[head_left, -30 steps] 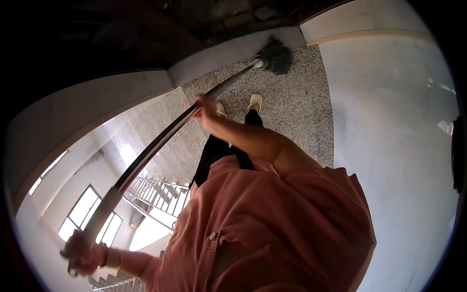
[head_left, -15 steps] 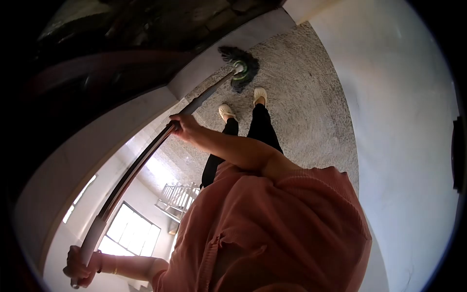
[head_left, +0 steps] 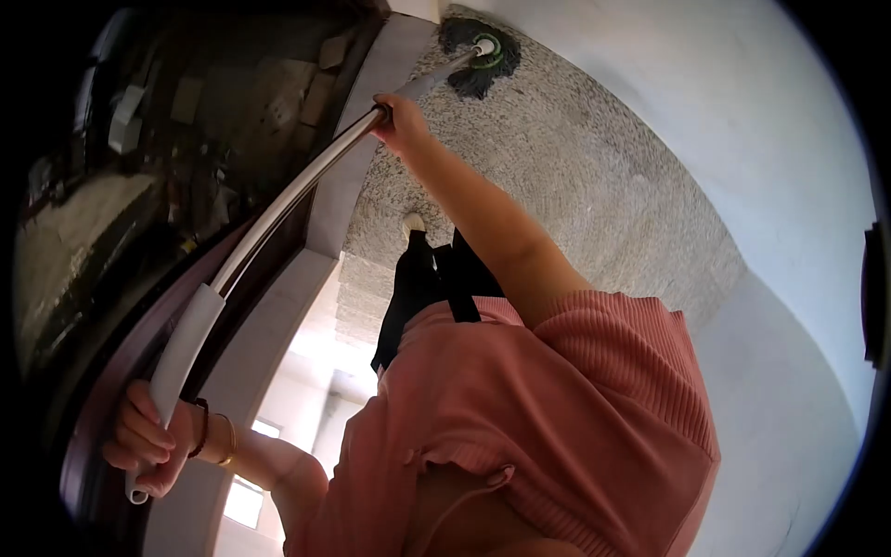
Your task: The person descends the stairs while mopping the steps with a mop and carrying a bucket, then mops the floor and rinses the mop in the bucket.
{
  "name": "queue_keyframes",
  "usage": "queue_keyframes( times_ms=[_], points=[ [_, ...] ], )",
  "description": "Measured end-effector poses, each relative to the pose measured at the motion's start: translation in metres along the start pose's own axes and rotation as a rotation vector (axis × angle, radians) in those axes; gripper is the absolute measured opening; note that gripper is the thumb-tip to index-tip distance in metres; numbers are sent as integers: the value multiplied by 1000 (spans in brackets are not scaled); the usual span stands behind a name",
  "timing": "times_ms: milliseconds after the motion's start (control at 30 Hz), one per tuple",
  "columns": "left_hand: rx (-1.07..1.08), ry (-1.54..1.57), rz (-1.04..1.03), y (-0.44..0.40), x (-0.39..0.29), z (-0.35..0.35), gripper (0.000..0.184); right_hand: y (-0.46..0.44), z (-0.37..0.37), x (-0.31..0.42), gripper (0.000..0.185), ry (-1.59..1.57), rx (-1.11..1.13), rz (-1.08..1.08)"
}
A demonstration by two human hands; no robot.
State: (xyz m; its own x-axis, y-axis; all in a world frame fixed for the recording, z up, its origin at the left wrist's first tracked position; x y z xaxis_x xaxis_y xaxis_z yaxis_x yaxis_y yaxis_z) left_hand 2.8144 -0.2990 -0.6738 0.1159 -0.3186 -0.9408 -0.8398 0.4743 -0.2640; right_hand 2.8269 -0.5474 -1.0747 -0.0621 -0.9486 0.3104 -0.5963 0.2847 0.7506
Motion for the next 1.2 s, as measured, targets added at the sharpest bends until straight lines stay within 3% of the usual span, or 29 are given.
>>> queue_keyframes(
  times_ms=[167,300,367,400,467,600,633,667,800,933,1067,1200],
  points=[
    [-35,67,40,8,9,42,17,19,24,-14,14,-61,-54,113],
    [216,128,45,26,29,25,20,59,95,14,14,-123,-95,178],
    [162,100,164,27,62,2,19,56,142,36,11,-182,-189,224],
    [237,107,229,28,81,-8,18,68,157,55,10,-139,-314,253],
    [287,17,329,39,115,-47,17,60,227,81,11,-88,-354,364],
    [383,64,512,74,185,-132,25,68,362,146,19,61,-604,399],
    [461,90,522,79,200,-152,23,74,383,161,22,88,-750,397],
    [561,86,475,82,214,-168,10,74,407,172,22,59,-753,479],
    [646,56,591,85,236,-197,15,86,456,192,28,70,-849,368],
    [652,-8,554,76,204,-165,18,85,408,156,30,-56,-702,368],
    [416,-18,575,65,137,-84,23,103,296,81,30,-21,-689,435],
    [218,-209,355,65,42,7,27,91,221,-33,25,111,-585,387]
  ],
)
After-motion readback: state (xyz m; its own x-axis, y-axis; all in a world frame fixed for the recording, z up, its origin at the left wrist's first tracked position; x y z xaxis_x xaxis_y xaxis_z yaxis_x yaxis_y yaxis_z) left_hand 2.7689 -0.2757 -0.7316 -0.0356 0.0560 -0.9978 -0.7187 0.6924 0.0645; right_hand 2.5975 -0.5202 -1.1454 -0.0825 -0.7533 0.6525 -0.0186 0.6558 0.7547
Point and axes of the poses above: each hand's wrist, its own y-axis away from the middle knuckle, its own z-axis out of the back of the hand, x = y × z, the point moved 3 cm from there along -y, towards the middle knuckle, and after that the axes turned 12 degrees about z, right-handed, at the moved point
